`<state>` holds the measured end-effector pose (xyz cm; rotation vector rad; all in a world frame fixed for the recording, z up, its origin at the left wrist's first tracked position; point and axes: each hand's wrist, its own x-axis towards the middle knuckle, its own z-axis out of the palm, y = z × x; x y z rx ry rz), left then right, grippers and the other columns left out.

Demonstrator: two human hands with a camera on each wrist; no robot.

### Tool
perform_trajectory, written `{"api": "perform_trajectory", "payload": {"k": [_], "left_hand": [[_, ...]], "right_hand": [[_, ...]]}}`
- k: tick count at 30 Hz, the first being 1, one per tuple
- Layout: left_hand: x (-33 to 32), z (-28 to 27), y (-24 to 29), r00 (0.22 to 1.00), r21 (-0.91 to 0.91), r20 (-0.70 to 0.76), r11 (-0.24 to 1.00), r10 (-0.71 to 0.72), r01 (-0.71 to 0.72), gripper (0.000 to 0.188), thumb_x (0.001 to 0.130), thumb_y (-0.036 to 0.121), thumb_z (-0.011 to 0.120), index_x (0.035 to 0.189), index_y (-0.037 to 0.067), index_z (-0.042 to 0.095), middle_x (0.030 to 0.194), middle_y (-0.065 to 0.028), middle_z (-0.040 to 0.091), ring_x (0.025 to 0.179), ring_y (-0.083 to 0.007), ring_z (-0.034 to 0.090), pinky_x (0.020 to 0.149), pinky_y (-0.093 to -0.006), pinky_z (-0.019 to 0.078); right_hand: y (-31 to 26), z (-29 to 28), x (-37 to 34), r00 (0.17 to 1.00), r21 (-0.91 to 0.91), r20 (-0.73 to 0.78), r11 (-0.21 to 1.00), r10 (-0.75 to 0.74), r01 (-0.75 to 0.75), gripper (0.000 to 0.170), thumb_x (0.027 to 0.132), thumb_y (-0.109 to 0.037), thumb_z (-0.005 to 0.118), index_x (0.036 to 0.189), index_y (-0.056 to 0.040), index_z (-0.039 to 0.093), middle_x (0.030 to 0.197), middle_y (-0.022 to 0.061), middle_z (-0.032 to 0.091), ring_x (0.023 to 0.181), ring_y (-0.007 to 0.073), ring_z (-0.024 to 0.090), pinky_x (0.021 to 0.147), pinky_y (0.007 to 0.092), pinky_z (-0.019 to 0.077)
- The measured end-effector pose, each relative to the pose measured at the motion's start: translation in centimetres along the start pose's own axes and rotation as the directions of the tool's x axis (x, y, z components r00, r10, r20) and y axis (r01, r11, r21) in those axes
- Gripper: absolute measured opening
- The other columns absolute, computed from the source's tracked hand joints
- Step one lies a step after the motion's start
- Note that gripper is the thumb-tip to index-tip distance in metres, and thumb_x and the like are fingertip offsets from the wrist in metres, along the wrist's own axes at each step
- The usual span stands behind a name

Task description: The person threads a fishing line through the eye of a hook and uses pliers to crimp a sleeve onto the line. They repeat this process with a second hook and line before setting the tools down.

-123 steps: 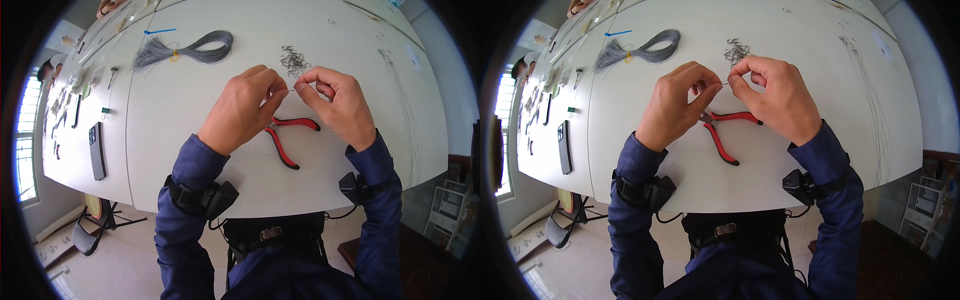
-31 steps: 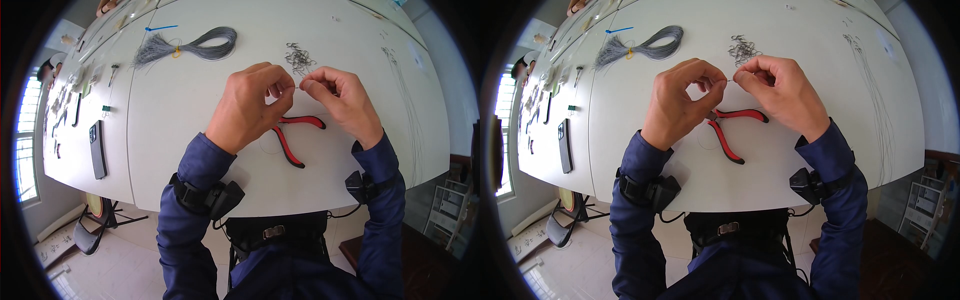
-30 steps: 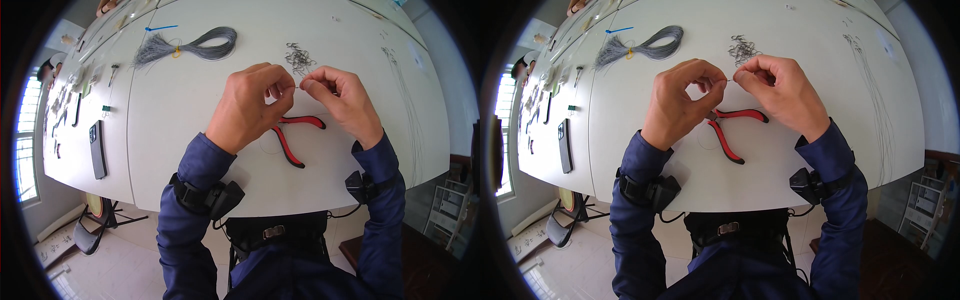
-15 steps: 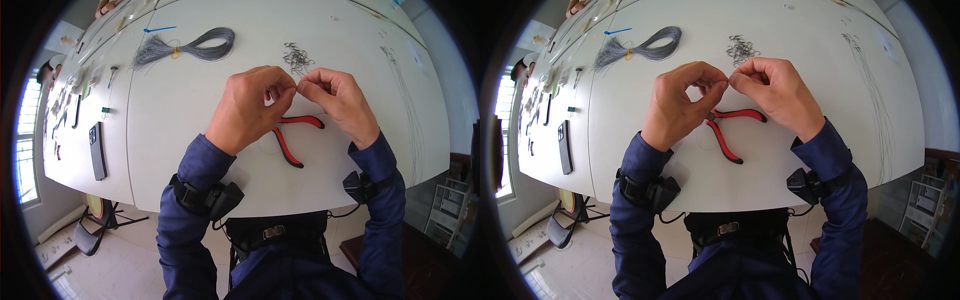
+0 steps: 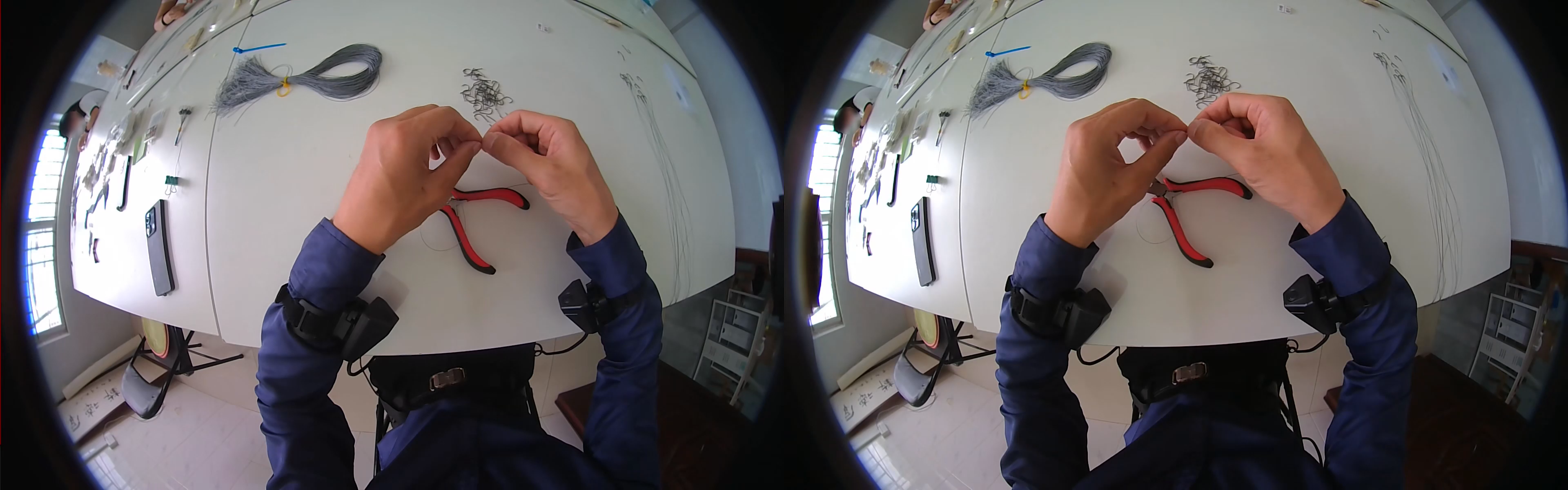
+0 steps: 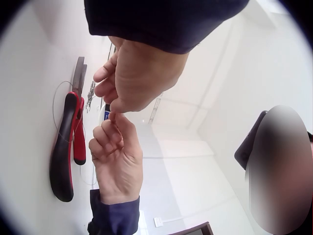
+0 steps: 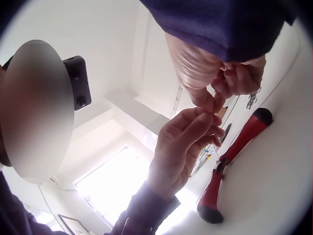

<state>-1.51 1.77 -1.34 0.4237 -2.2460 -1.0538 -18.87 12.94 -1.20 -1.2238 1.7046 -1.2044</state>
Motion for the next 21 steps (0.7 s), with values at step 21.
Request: {"api": "perform_trajectory", "payload": {"k": [21], "left_hand": [[-0.1,0.2,0.6,0.972,-0.180,0.015,0.955,-0.235,0.234,0.012,0.093,0.007,0.070,0.098,-0.005,0.068,0.083,-0.0049,0.071,0.076,-0.0097,0.066,0.075,-0.0251,0.0538]], "right_hand": [[-1.4,0.1,-0.3,0.992,0.037,-0.111,0.997,-0.058,0.062,0.024,0.096,-0.024,0.070,0.099,0.0002,0.072,0.074,-0.0045,0.059,0.069,0.0035,0.047,0.064,0.0204,0.0402]]}}
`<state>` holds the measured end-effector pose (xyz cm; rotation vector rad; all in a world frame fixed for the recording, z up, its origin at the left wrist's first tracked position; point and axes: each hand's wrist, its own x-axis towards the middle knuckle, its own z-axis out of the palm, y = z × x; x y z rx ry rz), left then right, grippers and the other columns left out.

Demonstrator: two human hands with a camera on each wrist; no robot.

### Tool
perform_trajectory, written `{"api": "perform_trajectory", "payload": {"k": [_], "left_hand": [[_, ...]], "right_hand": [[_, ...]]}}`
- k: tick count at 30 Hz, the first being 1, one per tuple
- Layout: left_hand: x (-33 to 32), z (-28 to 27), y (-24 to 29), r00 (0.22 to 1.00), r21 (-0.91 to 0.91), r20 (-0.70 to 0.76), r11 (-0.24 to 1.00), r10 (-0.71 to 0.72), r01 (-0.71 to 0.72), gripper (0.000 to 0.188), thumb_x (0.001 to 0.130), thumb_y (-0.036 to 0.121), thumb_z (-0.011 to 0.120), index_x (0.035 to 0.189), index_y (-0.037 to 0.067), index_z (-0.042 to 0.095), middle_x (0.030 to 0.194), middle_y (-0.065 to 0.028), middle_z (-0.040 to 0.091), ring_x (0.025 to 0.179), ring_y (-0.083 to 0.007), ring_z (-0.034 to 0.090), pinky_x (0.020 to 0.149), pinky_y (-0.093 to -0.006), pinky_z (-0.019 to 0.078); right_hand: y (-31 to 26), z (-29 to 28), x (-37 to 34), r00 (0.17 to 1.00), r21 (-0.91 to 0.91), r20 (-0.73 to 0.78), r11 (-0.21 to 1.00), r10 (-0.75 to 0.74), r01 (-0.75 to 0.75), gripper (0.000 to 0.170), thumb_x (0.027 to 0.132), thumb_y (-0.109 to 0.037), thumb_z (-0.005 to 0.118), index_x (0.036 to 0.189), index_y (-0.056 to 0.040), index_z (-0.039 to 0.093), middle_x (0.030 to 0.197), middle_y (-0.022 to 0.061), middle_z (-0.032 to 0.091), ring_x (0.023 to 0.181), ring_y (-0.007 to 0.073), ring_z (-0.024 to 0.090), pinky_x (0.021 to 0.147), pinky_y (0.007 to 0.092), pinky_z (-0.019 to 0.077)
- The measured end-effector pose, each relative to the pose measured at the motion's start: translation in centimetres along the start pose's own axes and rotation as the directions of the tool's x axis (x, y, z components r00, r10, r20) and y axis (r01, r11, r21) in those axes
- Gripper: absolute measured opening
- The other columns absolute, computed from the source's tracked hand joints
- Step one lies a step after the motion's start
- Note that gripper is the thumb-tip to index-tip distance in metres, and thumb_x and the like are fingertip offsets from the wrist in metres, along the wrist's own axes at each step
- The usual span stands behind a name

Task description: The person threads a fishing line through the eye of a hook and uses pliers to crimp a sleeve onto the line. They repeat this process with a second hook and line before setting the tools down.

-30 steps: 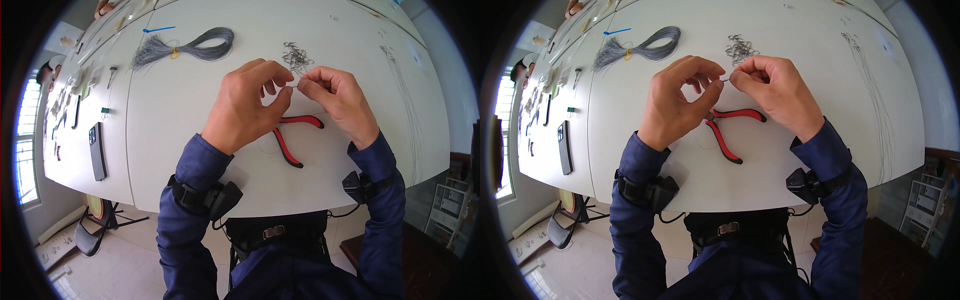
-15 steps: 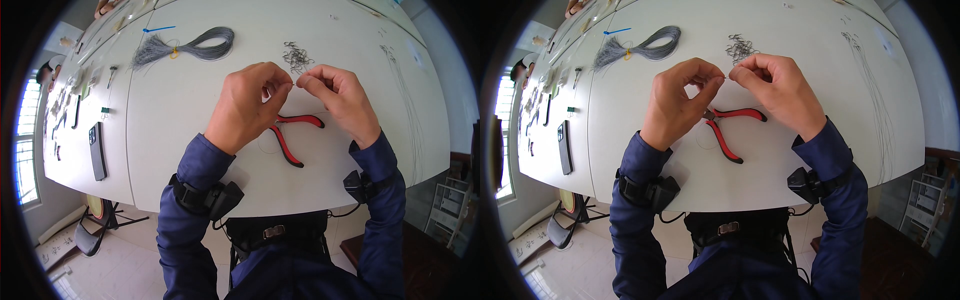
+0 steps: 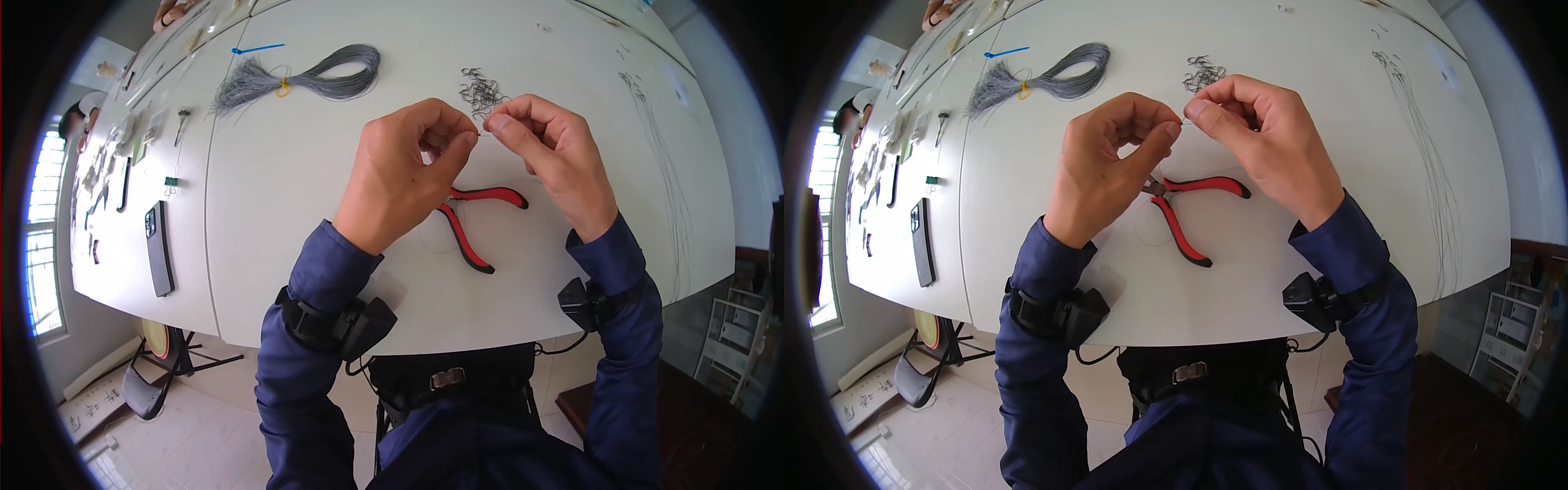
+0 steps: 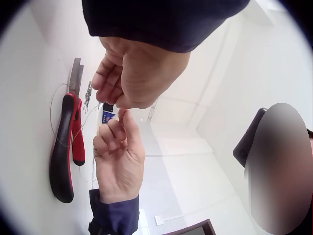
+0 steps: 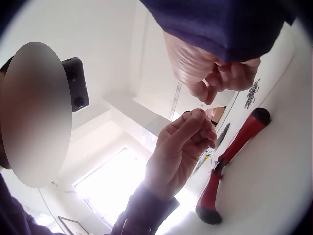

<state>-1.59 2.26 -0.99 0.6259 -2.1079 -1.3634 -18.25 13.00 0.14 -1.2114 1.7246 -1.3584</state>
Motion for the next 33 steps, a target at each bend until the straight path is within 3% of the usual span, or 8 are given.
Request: {"api": "perform_trajectory", "payload": {"k": [9,21,33], "left_hand": [[0.0,-0.1,-0.1,1.000,0.006,0.004,1.000,-0.021,0.021,0.013,0.094,0.007,0.070,0.099,-0.005,0.068,0.084,-0.0051,0.071,0.077,-0.0095,0.066,0.075,-0.0249,0.0539],[0.0,0.1,-0.2,1.000,-0.003,0.003,1.000,0.000,0.000,0.013,0.094,0.007,0.070,0.099,-0.004,0.068,0.084,-0.0044,0.070,0.077,-0.0094,0.066,0.074,-0.0247,0.0537],[0.0,0.1,0.0,0.997,-0.191,-0.040,0.980,-0.060,0.052,0.015,0.094,0.011,0.070,0.096,-0.004,0.068,0.082,-0.0037,0.069,0.074,-0.0094,0.064,0.070,-0.0241,0.0524]], "right_hand": [[0.3,0.2,0.1,0.999,0.015,0.017,0.999,-0.036,0.036,0.022,0.096,-0.022,0.069,0.098,0.0003,0.072,0.073,-0.0052,0.057,0.067,0.0032,0.044,0.062,0.0200,0.0389],[0.2,0.0,0.0,1.000,-0.012,-0.001,1.000,0.010,-0.010,0.025,0.096,-0.025,0.070,0.096,0.0002,0.071,0.067,-0.0082,0.044,0.064,0.0028,0.040,0.058,0.0206,0.0343],[0.3,0.4,0.0,0.999,0.026,0.019,0.998,0.050,-0.051,0.025,0.097,-0.024,0.068,0.103,-0.0001,0.070,0.072,-0.0051,0.059,0.066,0.0029,0.049,0.061,0.0200,0.0415]]}}
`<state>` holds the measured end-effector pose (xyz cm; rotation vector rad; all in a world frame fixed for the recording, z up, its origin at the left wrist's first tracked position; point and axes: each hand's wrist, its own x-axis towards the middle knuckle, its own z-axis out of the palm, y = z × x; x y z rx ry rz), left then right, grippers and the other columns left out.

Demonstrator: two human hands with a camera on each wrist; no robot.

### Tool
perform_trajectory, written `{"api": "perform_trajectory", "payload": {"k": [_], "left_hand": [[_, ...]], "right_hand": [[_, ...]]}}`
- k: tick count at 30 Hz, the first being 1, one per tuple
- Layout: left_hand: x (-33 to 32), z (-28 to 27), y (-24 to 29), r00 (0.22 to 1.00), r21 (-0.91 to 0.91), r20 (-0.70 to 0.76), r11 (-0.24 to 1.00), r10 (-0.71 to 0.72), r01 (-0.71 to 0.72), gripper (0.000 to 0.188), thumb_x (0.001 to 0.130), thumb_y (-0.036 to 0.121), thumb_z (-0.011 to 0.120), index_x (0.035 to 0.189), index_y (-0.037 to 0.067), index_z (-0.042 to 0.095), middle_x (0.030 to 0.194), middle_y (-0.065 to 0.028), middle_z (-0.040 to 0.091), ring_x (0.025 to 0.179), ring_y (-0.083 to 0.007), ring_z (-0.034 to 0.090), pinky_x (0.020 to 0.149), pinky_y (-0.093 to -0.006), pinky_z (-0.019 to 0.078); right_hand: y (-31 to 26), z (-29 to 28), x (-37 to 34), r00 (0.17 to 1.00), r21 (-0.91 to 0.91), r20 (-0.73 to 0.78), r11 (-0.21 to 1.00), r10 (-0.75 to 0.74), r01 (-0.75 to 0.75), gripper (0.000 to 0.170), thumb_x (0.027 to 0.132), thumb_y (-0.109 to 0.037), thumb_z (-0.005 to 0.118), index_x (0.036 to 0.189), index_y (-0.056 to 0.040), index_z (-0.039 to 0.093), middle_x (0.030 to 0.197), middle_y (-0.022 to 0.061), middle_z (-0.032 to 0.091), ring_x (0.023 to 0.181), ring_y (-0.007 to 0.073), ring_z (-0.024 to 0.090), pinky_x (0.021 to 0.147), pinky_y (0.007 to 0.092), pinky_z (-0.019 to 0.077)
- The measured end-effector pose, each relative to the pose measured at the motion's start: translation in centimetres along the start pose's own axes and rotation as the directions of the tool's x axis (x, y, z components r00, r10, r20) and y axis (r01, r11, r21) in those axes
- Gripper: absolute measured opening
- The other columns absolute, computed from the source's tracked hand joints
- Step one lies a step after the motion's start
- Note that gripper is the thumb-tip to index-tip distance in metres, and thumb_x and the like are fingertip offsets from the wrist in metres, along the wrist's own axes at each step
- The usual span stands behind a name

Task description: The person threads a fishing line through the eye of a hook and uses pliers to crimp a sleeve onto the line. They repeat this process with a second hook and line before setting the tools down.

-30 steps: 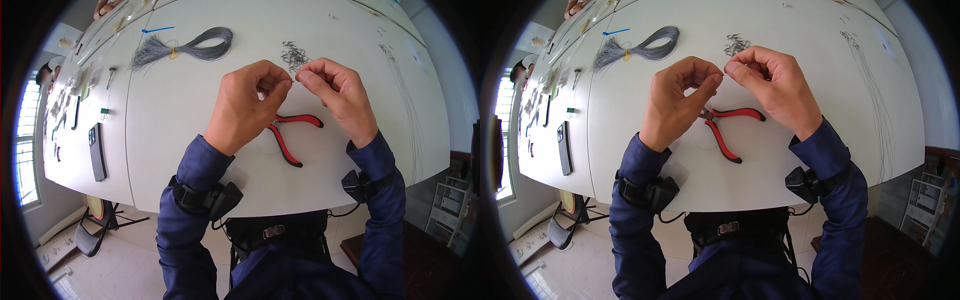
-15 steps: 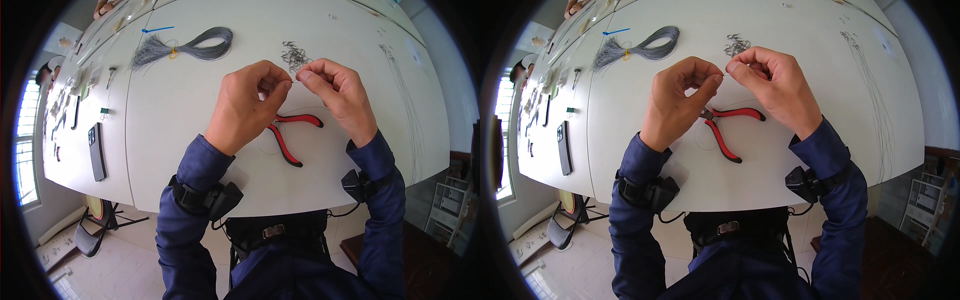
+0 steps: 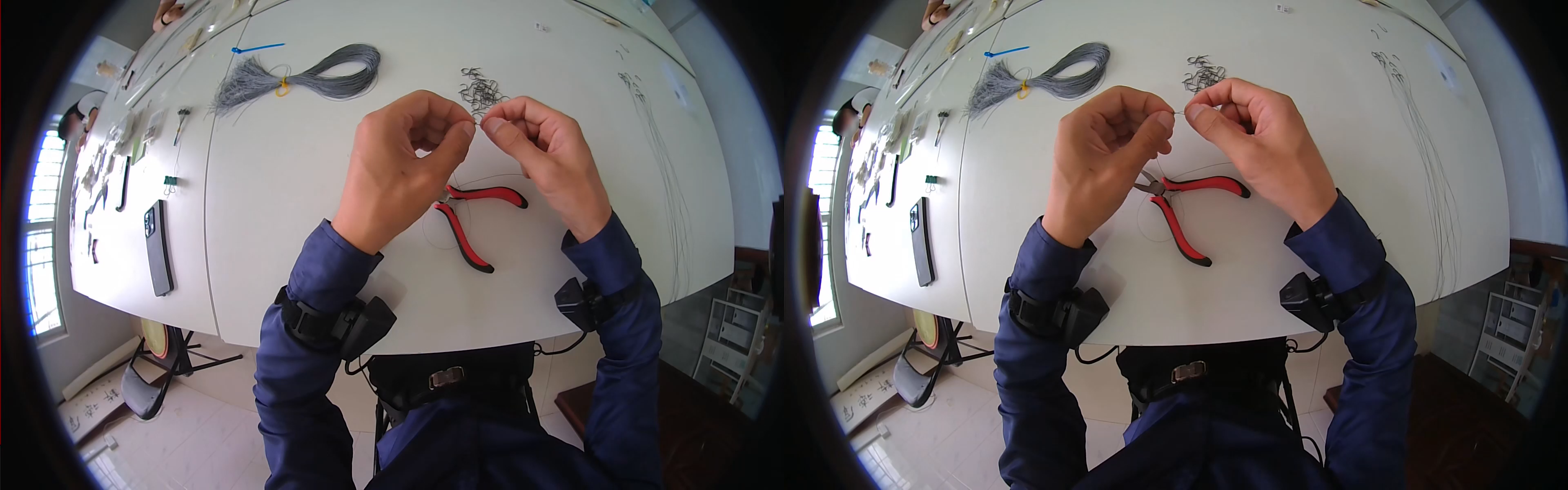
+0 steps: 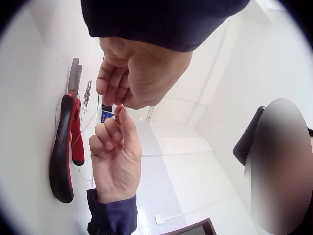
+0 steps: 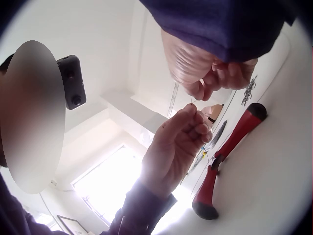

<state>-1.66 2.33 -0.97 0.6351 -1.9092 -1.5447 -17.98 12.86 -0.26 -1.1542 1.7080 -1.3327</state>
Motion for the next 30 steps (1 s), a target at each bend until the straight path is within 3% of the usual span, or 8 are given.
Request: {"api": "perform_trajectory", "payload": {"k": [3,6,10,14,21,22,26,30], "left_hand": [[0.2,0.1,-0.1,0.999,0.001,-0.037,1.000,0.002,-0.002,0.014,0.093,0.010,0.069,0.094,-0.004,0.068,0.079,-0.0046,0.070,0.072,-0.0092,0.064,0.070,-0.0247,0.0522],[0.2,-0.3,-0.3,0.999,0.051,-0.034,0.999,0.009,-0.007,0.015,0.096,0.011,0.068,0.099,-0.004,0.067,0.084,-0.0037,0.068,0.075,-0.0091,0.064,0.069,-0.0233,0.0518],[0.4,-0.2,-0.8,0.993,0.038,-0.107,0.999,0.039,-0.035,0.014,0.092,0.010,0.068,0.093,-0.004,0.069,0.078,-0.0038,0.069,0.072,-0.0090,0.064,0.070,-0.0249,0.0521],[0.7,-0.1,-1.6,0.991,0.043,-0.128,0.999,0.028,-0.023,0.013,0.091,0.009,0.068,0.091,-0.004,0.069,0.077,-0.0038,0.070,0.071,-0.0087,0.063,0.070,-0.0249,0.0522],[0.7,-0.1,-1.5,0.993,0.057,-0.117,0.998,0.031,-0.025,0.014,0.092,0.009,0.068,0.094,-0.005,0.069,0.080,-0.0038,0.069,0.071,-0.0088,0.064,0.068,-0.0231,0.0522],[0.7,-0.2,-1.5,0.994,0.079,-0.102,0.997,0.024,-0.016,0.014,0.092,0.009,0.068,0.095,-0.005,0.069,0.080,-0.0038,0.069,0.071,-0.0087,0.065,0.068,-0.0227,0.0520],[0.7,-0.3,-1.9,0.993,0.019,-0.098,0.998,0.068,-0.066,0.015,0.092,0.009,0.068,0.094,-0.006,0.068,0.079,-0.0041,0.069,0.071,-0.0080,0.064,0.067,-0.0221,0.0511],[0.8,-0.5,-1.9,0.992,0.072,-0.099,0.995,0.075,-0.068,0.017,0.090,0.012,0.068,0.090,-0.005,0.069,0.075,-0.0038,0.069,0.070,-0.0080,0.064,0.067,-0.0226,0.0517]], "right_hand": [[0.3,-0.5,0.2,0.999,-0.109,0.034,0.994,-0.018,0.022,0.022,0.094,-0.020,0.069,0.106,-0.0013,0.070,0.082,0.0005,0.063,0.074,0.0085,0.055,0.070,0.0240,0.0458],[0.2,-1.0,0.2,0.880,-0.526,-0.091,0.773,-0.466,0.355,0.020,0.089,-0.013,0.067,0.106,-0.0029,0.067,0.098,0.0065,0.063,0.090,0.0164,0.057,0.082,0.0294,0.0463],[-5.5,-0.9,-3.6,0.944,-0.309,0.106,0.892,-0.312,0.330,0.023,0.084,-0.007,0.058,0.107,-0.0027,0.061,0.105,0.0082,0.059,0.097,0.0165,0.051,0.089,0.0307,0.0400],[-8.3,2.9,-7.4,0.810,-0.153,0.416,0.846,-0.413,0.510,0.021,0.080,-0.004,0.055,0.101,-0.0026,0.060,0.096,0.0107,0.055,0.091,0.0235,0.051,0.078,0.0340,0.0434],[-10.6,8.7,-9.1,0.722,-0.526,0.635,0.532,-0.274,0.664,0.013,0.090,-0.015,0.057,0.095,-0.0047,0.063,0.086,0.0045,0.053,0.085,0.0188,0.050,0.069,0.0329,0.0410],[-11.6,9.3,-9.0,0.655,-0.537,0.749,0.487,-0.101,0.689,0.038,0.095,-0.025,0.051,0.119,0.0009,0.065,0.109,0.0118,0.063,0.101,0.0233,0.055,0.085,0.0371,0.0436],[-12.7,10.3,-10.9,0.740,-0.706,0.656,0.226,-0.150,0.671,0.039,0.099,-0.043,0.055,0.126,-0.0171,0.066,0.112,-0.0038,0.063,0.105,0.0153,0.051,0.087,0.0335,0.0392],[-12.4,11.0,-10.6,0.702,-0.667,0.705,0.241,-0.100,0.705,0.036,0.096,-0.036,0.055,0.120,-0.0115,0.066,0.106,-0.0013,0.063,0.099,0.0166,0.051,0.083,0.0336,0.0400]]}}
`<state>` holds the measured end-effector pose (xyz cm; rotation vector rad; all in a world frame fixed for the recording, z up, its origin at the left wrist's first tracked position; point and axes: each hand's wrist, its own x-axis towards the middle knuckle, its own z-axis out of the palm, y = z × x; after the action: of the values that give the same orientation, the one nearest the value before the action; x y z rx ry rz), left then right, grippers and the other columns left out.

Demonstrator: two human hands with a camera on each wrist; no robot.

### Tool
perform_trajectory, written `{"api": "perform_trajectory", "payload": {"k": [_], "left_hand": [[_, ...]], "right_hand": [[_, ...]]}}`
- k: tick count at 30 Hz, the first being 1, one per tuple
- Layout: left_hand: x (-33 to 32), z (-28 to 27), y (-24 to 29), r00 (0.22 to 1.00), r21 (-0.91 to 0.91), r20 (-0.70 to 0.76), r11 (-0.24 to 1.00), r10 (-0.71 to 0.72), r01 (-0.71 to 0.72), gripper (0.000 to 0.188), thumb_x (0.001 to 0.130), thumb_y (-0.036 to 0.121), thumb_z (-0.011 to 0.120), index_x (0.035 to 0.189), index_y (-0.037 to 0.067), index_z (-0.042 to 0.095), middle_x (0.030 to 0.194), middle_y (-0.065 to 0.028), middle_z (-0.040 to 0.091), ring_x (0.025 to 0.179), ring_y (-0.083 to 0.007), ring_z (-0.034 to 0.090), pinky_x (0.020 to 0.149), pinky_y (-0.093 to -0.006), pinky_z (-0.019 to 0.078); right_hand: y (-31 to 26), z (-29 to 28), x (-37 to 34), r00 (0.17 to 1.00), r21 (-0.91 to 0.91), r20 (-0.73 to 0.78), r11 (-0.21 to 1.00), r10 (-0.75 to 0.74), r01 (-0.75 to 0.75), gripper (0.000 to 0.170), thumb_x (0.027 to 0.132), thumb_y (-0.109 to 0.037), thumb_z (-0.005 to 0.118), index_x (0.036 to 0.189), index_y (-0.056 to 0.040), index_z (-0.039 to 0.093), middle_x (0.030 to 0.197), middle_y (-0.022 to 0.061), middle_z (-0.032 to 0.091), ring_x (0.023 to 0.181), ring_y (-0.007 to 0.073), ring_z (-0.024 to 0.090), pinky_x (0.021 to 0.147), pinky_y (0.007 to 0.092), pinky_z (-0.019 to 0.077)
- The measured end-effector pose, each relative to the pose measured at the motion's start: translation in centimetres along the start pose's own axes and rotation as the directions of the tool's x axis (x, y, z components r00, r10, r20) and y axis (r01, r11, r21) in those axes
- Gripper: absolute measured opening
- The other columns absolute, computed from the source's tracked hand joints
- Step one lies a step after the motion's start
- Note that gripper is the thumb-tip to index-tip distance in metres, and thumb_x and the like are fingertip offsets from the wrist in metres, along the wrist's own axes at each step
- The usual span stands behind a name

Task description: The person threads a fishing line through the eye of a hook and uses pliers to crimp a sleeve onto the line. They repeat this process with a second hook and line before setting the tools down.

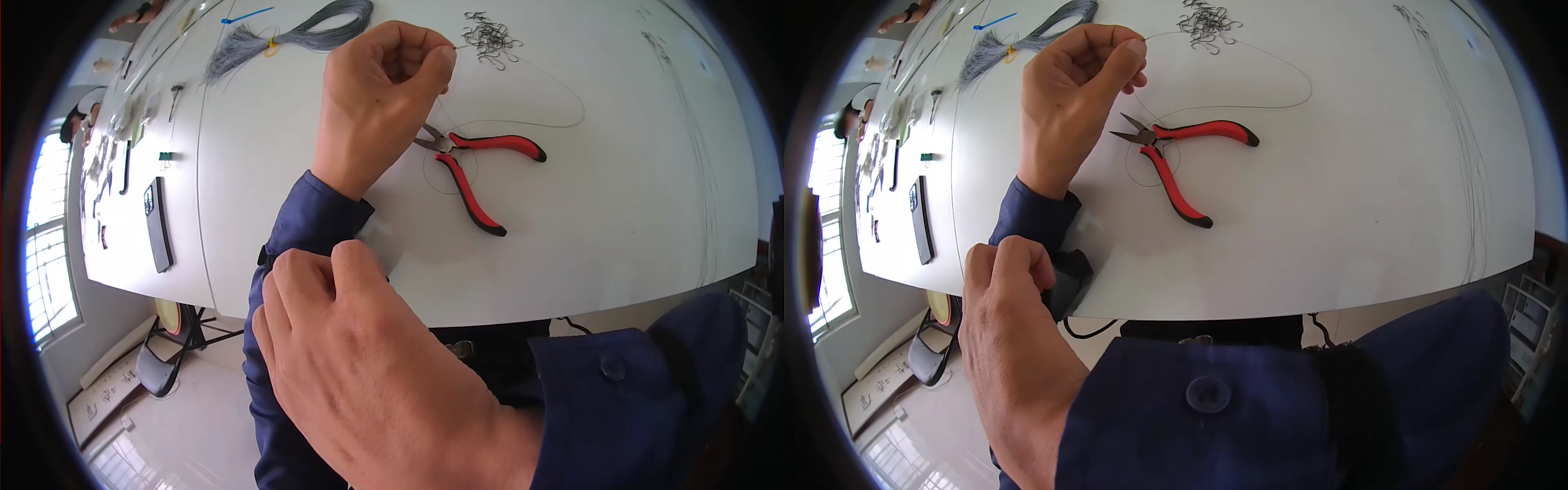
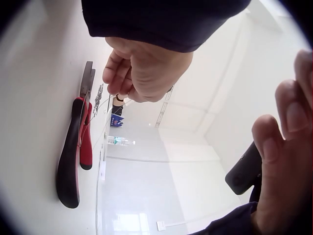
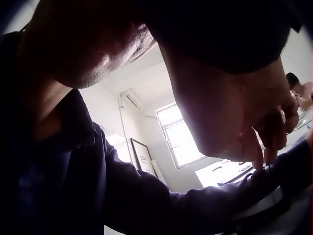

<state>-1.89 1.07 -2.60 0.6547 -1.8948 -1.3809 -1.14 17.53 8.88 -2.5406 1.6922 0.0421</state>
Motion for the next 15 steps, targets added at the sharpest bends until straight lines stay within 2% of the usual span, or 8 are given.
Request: {"api": "perform_trajectory", "payload": {"k": [3,6,9,12,15], "left_hand": [[0.0,-0.3,-0.4,1.000,-0.003,0.029,1.000,0.002,-0.001,0.018,0.093,0.013,0.070,0.098,-0.004,0.070,0.084,-0.0059,0.069,0.074,-0.0124,0.066,0.071,-0.0254,0.0527],[0.1,-0.4,-0.3,0.999,0.012,0.038,1.000,0.007,-0.008,0.018,0.093,0.013,0.070,0.099,-0.004,0.069,0.084,-0.0059,0.069,0.074,-0.0124,0.066,0.071,-0.0253,0.0527],[0.1,-0.3,-0.4,1.000,-0.005,-0.005,1.000,0.015,-0.015,0.017,0.090,0.012,0.068,0.090,-0.005,0.069,0.076,-0.0042,0.070,0.070,-0.0081,0.065,0.067,-0.0221,0.0520],[0.2,-0.3,-0.2,1.000,0.021,-0.005,1.000,-0.001,0.001,0.016,0.090,0.011,0.068,0.091,-0.005,0.069,0.077,-0.0048,0.070,0.070,-0.0092,0.065,0.069,-0.0234,0.0523],[0.1,0.0,0.1,0.995,0.035,-0.059,0.996,-0.077,0.080,0.015,0.089,0.010,0.069,0.092,-0.005,0.069,0.079,-0.0052,0.070,0.072,-0.0107,0.065,0.070,-0.0253,0.0528]], "right_hand": [[-0.2,0.4,0.5,0.999,0.049,0.033,0.999,-0.012,0.010,0.033,0.094,-0.031,0.056,0.116,-0.0073,0.066,0.101,0.0015,0.062,0.096,0.0177,0.052,0.079,0.0336,0.0409],[-0.1,0.9,1.3,0.996,0.120,0.087,0.992,-0.036,0.026,0.031,0.091,-0.026,0.058,0.112,-0.0031,0.065,0.097,0.0043,0.062,0.092,0.0187,0.053,0.076,0.0336,0.0417],[0.6,1.0,2.0,0.989,0.244,0.126,0.969,-0.077,0.044,0.029,0.089,-0.020,0.059,0.107,0.0010,0.065,0.093,0.0071,0.062,0.089,0.0197,0.053,0.072,0.0336,0.0426],[2.4,1.2,2.0,0.996,0.367,0.022,0.927,-0.092,0.078,0.034,0.086,-0.018,0.060,0.109,0.0070,0.064,0.092,0.0117,0.063,0.090,0.0228,0.056,0.073,0.0346,0.0454],[6.0,2.7,0.2,0.964,0.300,-0.254,0.941,-0.081,0.158,0.036,0.089,-0.017,0.058,0.114,0.0087,0.063,0.103,0.0184,0.066,0.098,0.0288,0.062,0.081,0.0379,0.0491]]}}
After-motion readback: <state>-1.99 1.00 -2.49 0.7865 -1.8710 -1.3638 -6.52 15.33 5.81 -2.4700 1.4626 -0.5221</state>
